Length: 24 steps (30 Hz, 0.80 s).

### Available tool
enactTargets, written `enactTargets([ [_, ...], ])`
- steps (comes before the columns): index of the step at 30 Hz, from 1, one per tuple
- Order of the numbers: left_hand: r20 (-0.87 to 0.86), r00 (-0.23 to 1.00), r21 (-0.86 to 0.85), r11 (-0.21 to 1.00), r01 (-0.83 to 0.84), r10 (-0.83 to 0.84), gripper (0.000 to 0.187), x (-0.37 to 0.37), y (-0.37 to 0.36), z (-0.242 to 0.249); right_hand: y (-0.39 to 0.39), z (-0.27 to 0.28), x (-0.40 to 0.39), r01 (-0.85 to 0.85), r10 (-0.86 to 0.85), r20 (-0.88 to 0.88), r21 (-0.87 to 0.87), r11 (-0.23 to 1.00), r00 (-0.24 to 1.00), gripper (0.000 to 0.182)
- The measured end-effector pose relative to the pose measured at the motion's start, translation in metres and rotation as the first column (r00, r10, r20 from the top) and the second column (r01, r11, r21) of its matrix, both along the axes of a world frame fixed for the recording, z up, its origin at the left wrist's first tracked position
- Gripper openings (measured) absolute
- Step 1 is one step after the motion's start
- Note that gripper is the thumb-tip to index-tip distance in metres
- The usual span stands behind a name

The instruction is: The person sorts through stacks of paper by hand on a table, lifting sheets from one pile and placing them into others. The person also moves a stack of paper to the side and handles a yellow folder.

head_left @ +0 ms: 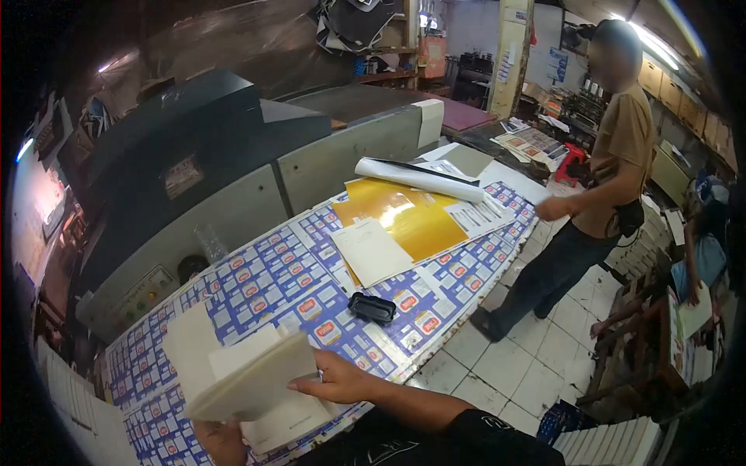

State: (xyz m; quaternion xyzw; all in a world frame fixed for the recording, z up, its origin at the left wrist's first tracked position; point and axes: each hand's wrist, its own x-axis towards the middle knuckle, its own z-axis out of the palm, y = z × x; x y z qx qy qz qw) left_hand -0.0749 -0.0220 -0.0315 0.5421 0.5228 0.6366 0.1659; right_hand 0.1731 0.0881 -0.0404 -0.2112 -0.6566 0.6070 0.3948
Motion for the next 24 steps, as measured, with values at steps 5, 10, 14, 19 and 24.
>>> enactTargets([
  [5, -0.099, 0.993, 0.347, 0.937, -0.031, 0.069, 0.041, 0.016, 0.0, 0.081, -0.006, 0.017, 0.006, -0.049, 0.05, -0.038, 0.027, 0.998, 0.998, 0.055],
  [10, -0.585, 0.808, 0.217, 0.973, 0.076, 0.067, 0.024, -0.002, 0.003, 0.091, -0.008, 0.02, 0.013, -0.043, 0.042, 0.025, 0.079, 0.996, 0.999, 0.054],
  [14, -0.533, 0.843, 0.243, 0.967, 0.072, 0.072, 0.02, 0.007, 0.007, 0.077, -0.002, 0.012, 0.015, -0.085, 0.078, 0.062, 0.107, 0.991, 0.995, 0.063],
  [19, -0.524, 0.831, 0.139, 0.981, -0.133, 0.187, 0.027, -0.001, -0.013, 0.053, -0.013, -0.01, 0.011, 0.053, -0.073, 0.129, 0.149, 0.987, 0.989, 0.044],
  [24, -0.299, 0.933, -0.241, 0.962, 0.129, -0.2, 0.029, 0.008, -0.03, 0.005, -0.015, -0.028, -0.007, -0.03, 0.028, 0.013, 0.211, 0.977, 1.0, 0.062],
])
